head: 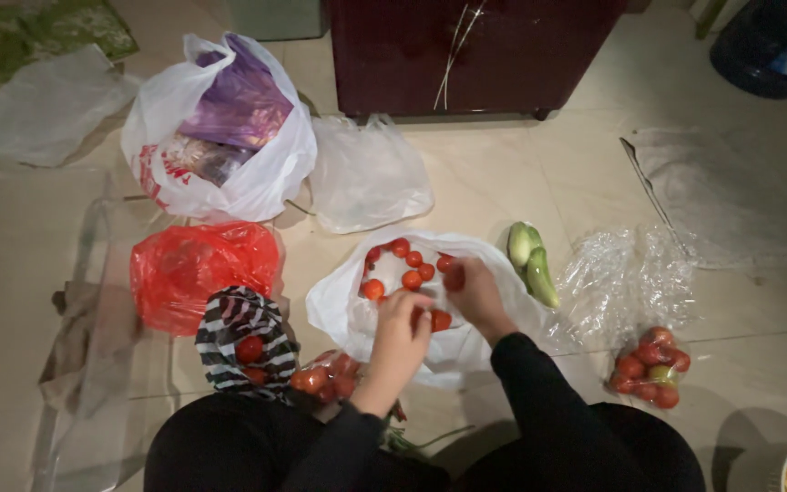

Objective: The person sits on the floor and sorts cherry tomatoes from a white plastic bag into a clear plastic bag. They handle the tomatoes by hand, placing them into the clear bag and arranging them.

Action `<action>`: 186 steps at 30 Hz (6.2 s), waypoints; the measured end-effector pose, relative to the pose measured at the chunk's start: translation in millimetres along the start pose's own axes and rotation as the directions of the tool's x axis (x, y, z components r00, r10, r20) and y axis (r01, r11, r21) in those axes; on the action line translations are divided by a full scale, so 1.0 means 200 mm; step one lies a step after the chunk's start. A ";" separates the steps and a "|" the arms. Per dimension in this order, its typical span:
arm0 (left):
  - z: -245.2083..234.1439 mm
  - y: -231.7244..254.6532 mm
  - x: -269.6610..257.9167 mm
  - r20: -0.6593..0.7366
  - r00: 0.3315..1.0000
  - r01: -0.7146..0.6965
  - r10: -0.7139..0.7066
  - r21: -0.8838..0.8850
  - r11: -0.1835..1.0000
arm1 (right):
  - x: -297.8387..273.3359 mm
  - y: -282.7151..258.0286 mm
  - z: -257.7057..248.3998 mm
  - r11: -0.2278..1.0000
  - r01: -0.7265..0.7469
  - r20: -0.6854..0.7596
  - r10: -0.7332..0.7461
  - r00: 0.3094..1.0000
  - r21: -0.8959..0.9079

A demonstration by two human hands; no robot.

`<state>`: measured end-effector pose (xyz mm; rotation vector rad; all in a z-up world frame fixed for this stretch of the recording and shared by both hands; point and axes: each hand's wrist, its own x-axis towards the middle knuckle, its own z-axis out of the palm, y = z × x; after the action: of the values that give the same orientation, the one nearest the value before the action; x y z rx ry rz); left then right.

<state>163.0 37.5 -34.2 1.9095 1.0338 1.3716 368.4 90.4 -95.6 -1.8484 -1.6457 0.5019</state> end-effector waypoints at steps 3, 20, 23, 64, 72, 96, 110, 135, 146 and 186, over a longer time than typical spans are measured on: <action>-0.08 0.03 0.01 -0.018 0.969 0.242 -0.248 -0.163 0.957 | 0.02 -0.23 -0.10 0.850 0.055 0.012 -0.073 0.997 0.524; -0.59 0.66 0.09 -0.136 0.988 0.006 -0.071 -0.426 0.905 | -0.43 -1.07 -0.46 0.339 0.425 -0.239 -0.471 0.849 0.839; -0.60 0.69 0.09 -0.131 0.990 -0.008 -0.052 -0.419 0.908 | -0.46 -1.09 -0.47 0.361 0.444 -0.259 -0.458 0.850 0.820; -1.11 -0.44 -0.18 -0.519 0.802 0.511 -0.296 0.341 0.789 | -0.31 -1.19 0.21 0.746 0.124 0.191 -0.322 0.927 0.654; -1.16 -0.99 -0.21 -0.400 0.520 0.847 -0.755 0.360 0.393 | -0.32 -1.31 0.85 0.969 0.179 0.346 -0.230 0.910 0.173; -0.35 -0.22 0.14 -0.128 0.991 -0.013 0.042 0.216 0.976 | -0.01 -0.49 0.30 0.848 0.184 -0.400 0.036 0.916 0.497; 0.59 -0.69 0.46 0.253 0.923 0.215 -0.290 0.285 0.934 | 0.25 0.25 0.12 0.837 -0.113 0.013 0.141 0.990 -0.535; 0.06 -0.24 0.33 0.200 0.973 0.134 -0.115 -0.087 0.987 | 0.05 -0.12 -0.05 0.999 0.016 0.055 -0.013 0.998 -0.052; -0.45 0.04 -0.02 0.119 0.990 0.092 -0.081 -0.093 0.991 | -0.29 -0.62 0.24 0.375 -0.424 0.353 0.244 0.903 0.825; -0.52 -0.28 -0.29 -0.167 0.761 0.526 -0.627 -0.407 0.747 | -0.60 -1.12 0.38 0.831 0.042 0.101 -0.118 0.988 0.554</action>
<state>39.9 18.9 -76.1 1.0061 1.2988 1.3526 133.1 -3.9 -18.8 -1.3315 -1.4481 0.9671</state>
